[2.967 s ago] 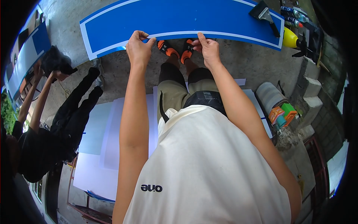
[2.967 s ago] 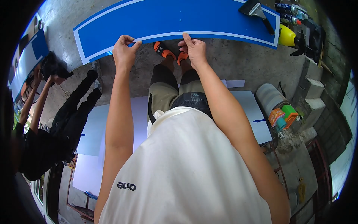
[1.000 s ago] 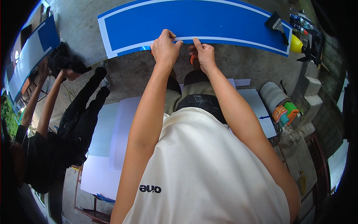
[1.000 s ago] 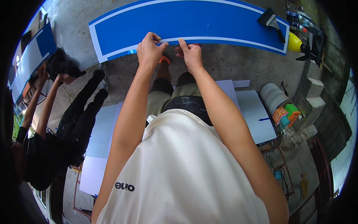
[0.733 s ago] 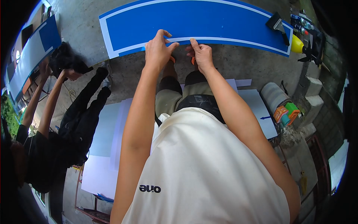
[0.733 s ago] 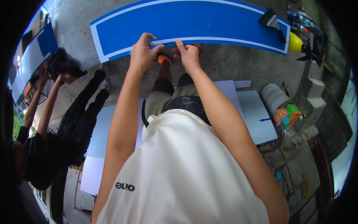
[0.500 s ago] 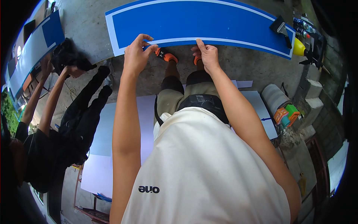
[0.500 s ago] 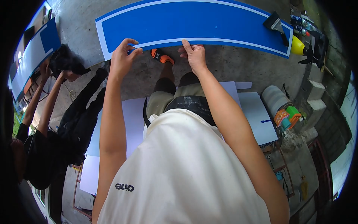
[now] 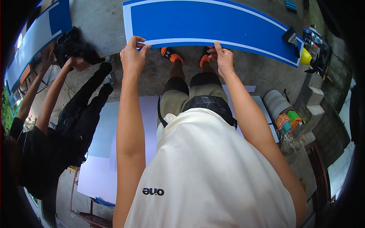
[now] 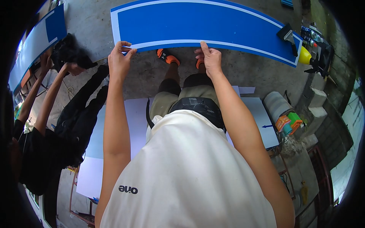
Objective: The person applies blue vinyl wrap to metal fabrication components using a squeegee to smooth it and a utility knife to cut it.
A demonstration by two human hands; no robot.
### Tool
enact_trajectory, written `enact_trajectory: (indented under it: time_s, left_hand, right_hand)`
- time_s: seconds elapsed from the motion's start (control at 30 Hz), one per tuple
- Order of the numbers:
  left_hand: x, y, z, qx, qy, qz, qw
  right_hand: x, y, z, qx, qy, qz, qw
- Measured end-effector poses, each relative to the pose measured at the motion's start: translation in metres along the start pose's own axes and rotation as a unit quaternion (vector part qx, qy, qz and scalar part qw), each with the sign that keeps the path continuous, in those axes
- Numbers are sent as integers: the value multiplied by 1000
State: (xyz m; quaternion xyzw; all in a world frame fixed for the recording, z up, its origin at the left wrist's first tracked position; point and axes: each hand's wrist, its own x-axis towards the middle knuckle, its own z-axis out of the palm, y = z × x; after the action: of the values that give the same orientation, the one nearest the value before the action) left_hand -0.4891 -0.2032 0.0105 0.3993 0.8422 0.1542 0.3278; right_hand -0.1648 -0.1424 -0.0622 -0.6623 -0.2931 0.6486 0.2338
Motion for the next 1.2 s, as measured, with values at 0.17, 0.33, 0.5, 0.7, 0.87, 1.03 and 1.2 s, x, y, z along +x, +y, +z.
enact_trajectory:
  time_s: [0.17,0.33,0.5,0.7,0.87,1.03,1.2]
  left_hand:
    - [4,-11,4,-2,10,-11,1000]
    - [4,-9,5,-6,12,-25,1000]
    - [5,-12,9,-17,26,-21,999]
    - [6,-12,11,10,36,-17,999]
    - [6,-9,11,11,37,-29,999]
    - [5,-6,10,14,46,-34,998]
    - [6,-4,10,13,49,-41,998]
  right_hand:
    - [-4,-3,3,6,5,7,1000]
    - [-2,1,2,16,6,2,1000]
    - [-1,3,2,11,4,-10,1000]
    - [-2,1,4,1,7,-11,1000]
    - [-3,-1,4,-2,9,-8,1000]
    - [0,2,3,2,6,-13,1000]
    - [0,2,4,4,6,-14,1000]
